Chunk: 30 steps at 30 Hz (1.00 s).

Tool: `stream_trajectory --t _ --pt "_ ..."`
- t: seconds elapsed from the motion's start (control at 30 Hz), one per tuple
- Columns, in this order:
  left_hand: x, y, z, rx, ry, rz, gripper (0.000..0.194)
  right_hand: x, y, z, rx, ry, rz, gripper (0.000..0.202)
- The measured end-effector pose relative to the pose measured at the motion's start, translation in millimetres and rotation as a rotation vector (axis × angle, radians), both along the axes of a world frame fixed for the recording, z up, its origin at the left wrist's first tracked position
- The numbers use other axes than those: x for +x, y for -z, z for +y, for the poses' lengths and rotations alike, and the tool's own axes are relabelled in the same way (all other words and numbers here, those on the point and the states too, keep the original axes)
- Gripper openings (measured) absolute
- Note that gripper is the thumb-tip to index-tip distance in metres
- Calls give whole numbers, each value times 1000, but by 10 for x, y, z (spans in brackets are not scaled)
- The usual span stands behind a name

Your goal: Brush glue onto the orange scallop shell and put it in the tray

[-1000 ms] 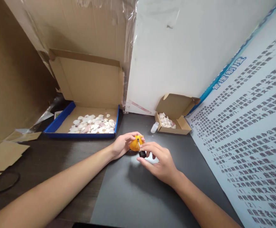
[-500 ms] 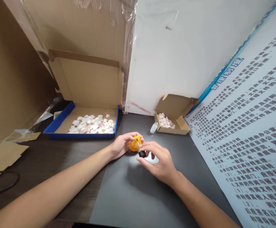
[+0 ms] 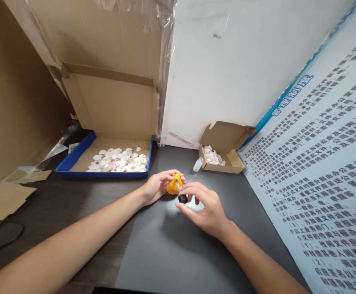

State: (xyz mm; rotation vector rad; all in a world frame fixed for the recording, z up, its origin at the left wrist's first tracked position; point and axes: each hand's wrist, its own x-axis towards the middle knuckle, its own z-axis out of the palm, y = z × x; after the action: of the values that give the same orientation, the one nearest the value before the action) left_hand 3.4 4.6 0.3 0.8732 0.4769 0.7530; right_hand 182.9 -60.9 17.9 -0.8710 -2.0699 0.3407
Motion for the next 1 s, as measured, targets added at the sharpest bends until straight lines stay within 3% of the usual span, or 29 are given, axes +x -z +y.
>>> stream_trajectory --t 0.13,0.4,0.63,0.87,1.0 --pt "-1 -13 -4 19 1 9 19 1 -5 10 -8 54 1 12" --pt "-4 10 4 33 3 16 21 -30 16 -27 -169 -172 -174 15" --pt "-4 0 -3 30 17 35 20 -13 -15 3 -13 33 1 13" --pt "-6 -2 2 45 14 46 20 -59 39 -50 -130 -177 -133 15" --pt "-6 -1 -2 25 27 38 21 -10 -7 -35 -37 -90 -58 14"
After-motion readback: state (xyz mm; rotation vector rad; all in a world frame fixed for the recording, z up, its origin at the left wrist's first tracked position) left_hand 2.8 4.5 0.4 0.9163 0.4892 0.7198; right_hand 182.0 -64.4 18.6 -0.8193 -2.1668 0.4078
